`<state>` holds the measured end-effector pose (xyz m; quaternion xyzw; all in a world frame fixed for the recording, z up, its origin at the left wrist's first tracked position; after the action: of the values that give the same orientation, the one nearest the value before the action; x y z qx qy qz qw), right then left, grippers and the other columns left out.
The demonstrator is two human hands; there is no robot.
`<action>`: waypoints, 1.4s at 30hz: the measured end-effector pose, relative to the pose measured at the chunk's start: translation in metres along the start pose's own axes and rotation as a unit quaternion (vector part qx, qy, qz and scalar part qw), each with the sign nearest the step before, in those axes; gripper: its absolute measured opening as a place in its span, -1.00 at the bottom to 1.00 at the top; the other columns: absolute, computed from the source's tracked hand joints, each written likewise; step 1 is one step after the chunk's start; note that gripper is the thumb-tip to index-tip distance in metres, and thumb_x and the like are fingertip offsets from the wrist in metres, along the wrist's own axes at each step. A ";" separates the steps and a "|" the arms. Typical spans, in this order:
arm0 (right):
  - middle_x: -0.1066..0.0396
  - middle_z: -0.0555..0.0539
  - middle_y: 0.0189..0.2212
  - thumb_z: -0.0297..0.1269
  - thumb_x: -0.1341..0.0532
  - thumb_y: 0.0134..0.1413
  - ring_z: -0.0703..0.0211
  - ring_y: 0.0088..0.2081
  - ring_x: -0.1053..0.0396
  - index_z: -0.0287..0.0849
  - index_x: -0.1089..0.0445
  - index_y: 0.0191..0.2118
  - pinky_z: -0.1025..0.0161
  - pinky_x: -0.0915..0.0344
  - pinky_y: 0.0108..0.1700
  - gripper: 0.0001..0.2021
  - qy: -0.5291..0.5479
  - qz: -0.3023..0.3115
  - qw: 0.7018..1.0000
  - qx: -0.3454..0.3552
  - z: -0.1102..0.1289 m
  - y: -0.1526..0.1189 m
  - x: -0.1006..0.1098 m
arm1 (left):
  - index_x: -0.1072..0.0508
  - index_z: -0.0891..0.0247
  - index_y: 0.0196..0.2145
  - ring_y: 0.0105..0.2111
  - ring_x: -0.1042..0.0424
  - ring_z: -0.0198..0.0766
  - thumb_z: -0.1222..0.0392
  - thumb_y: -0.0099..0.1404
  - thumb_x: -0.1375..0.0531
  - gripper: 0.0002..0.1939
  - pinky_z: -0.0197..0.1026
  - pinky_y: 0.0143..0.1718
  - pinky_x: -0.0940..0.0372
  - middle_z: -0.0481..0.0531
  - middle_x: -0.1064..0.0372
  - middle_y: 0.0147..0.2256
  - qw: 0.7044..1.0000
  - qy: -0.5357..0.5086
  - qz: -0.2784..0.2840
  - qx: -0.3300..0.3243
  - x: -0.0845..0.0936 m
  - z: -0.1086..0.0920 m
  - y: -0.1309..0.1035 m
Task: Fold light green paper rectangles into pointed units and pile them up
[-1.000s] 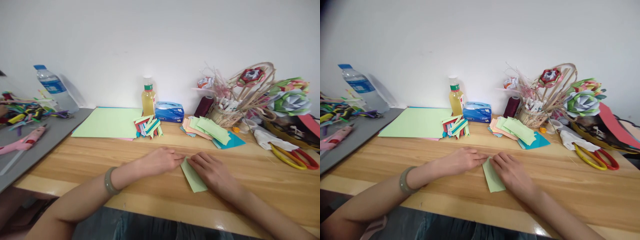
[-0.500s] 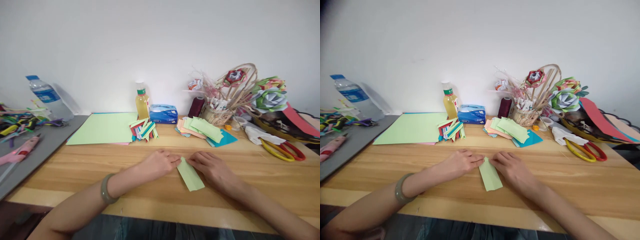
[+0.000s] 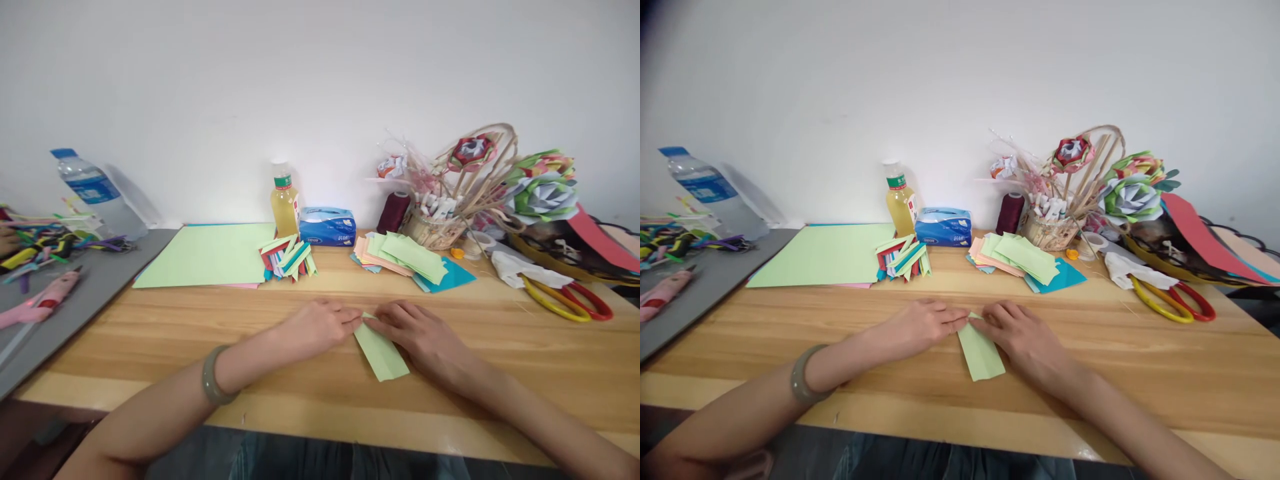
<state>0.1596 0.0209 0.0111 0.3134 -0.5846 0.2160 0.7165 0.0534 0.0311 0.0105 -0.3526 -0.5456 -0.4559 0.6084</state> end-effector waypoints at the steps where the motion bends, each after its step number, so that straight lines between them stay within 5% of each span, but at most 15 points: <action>1: -0.35 -0.18 -0.12 -0.55 0.00 0.10 0.04 -0.08 -0.29 -0.06 -0.24 0.11 0.03 -0.33 -0.13 -0.54 0.014 -0.012 1.000 -0.005 -0.002 -0.002 0.003 | -0.24 0.36 0.09 -0.02 -0.33 -0.25 0.41 0.31 -0.02 -0.62 -0.21 -0.06 -0.25 0.11 -0.24 0.09 1.000 -0.013 -0.005 0.000 -0.001 0.001 -0.001; 4: -0.33 -0.20 -0.09 -0.56 0.03 0.09 0.10 -0.08 -0.31 -0.11 -0.29 0.05 0.14 -0.34 -0.12 -0.57 0.079 -0.048 0.996 -0.015 -0.004 -0.013 0.016 | -0.19 0.29 0.12 0.04 -0.28 -0.30 0.44 0.29 -0.01 -0.55 -0.22 0.00 -0.20 0.09 -0.22 0.11 0.997 -0.072 -0.026 -0.001 -0.005 0.006 -0.003; 8: -0.31 -0.16 -0.07 -0.51 -0.03 0.08 0.14 -0.05 -0.30 -0.08 -0.36 -0.09 0.21 -0.32 -0.11 -0.68 0.121 -0.003 0.993 0.006 0.011 -0.024 0.019 | -0.20 0.23 0.13 0.08 -0.24 -0.33 0.46 0.27 0.03 -0.52 -0.20 0.06 -0.16 0.03 -0.21 0.12 0.989 -0.146 -0.038 0.005 -0.010 0.015 -0.003; 12: -0.39 -0.12 -0.27 -0.50 -0.02 0.13 0.19 -0.23 -0.35 -0.14 -0.39 -0.24 0.27 -0.30 -0.23 -0.77 0.086 -0.030 0.995 0.052 0.028 -0.019 0.021 | -0.19 0.24 0.14 0.10 -0.21 -0.37 0.50 0.21 0.06 -0.45 -0.24 0.09 -0.15 -0.01 -0.16 0.15 0.977 -0.188 -0.100 0.034 0.001 0.023 -0.004; 15: -0.39 -0.09 -0.38 -0.47 0.00 0.18 0.20 -0.34 -0.34 -0.17 -0.38 -0.28 0.28 -0.26 -0.33 -0.79 0.023 -0.071 0.996 0.054 0.029 -0.011 0.019 | -0.34 0.27 0.02 0.01 -0.32 -0.39 0.48 0.21 0.09 -0.53 -0.31 0.01 -0.24 -0.02 -0.33 0.03 0.970 -0.190 -0.140 0.060 0.013 0.021 -0.008; 23: -0.39 -0.11 -0.42 -0.42 0.01 0.22 0.17 -0.33 -0.32 -0.20 -0.41 -0.31 0.26 -0.26 -0.32 -0.76 -0.030 -0.091 0.995 0.021 0.012 0.009 0.012 | -0.41 0.30 -0.14 -0.38 -0.45 -0.25 0.36 0.26 -0.04 -0.75 -0.22 -0.40 -0.35 0.11 -0.44 -0.16 0.997 -0.036 -0.044 0.057 0.006 -0.004 -0.005; 34: -0.39 -0.08 -0.38 -0.37 -0.09 0.15 0.14 -0.28 -0.33 -0.17 -0.40 -0.38 0.20 -0.28 -0.25 -0.84 0.159 -0.065 0.979 -0.109 -0.016 0.018 0.005 | -0.39 0.38 -0.17 -0.30 -0.45 -0.20 0.42 0.25 -0.08 -0.80 -0.19 -0.35 -0.37 0.22 -0.39 -0.10 0.999 -0.004 -0.026 0.046 -0.001 -0.013 -0.003; 42: -0.38 -0.04 -0.45 -0.34 -0.10 0.03 0.18 -0.42 -0.32 -0.18 -0.36 -0.47 0.26 -0.25 -0.38 -0.86 0.221 -0.029 0.945 -0.240 -0.033 0.021 -0.010 | -0.40 0.40 -0.16 -0.32 -0.46 -0.17 0.43 0.21 -0.09 -0.77 -0.16 -0.38 -0.39 0.23 -0.38 -0.08 0.997 -0.019 -0.004 0.069 -0.003 -0.014 -0.002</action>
<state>0.1664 0.0594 0.0020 0.0929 -0.4367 0.1124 0.8877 0.0566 0.0184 0.0058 -0.3165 -0.5887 -0.4123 0.6191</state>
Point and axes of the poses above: each hand's wrist, its own y-axis towards the middle knuckle, its own x-axis out of the back of the hand, z = x × y, the point moved 8 cm from there along y, towards the middle knuckle
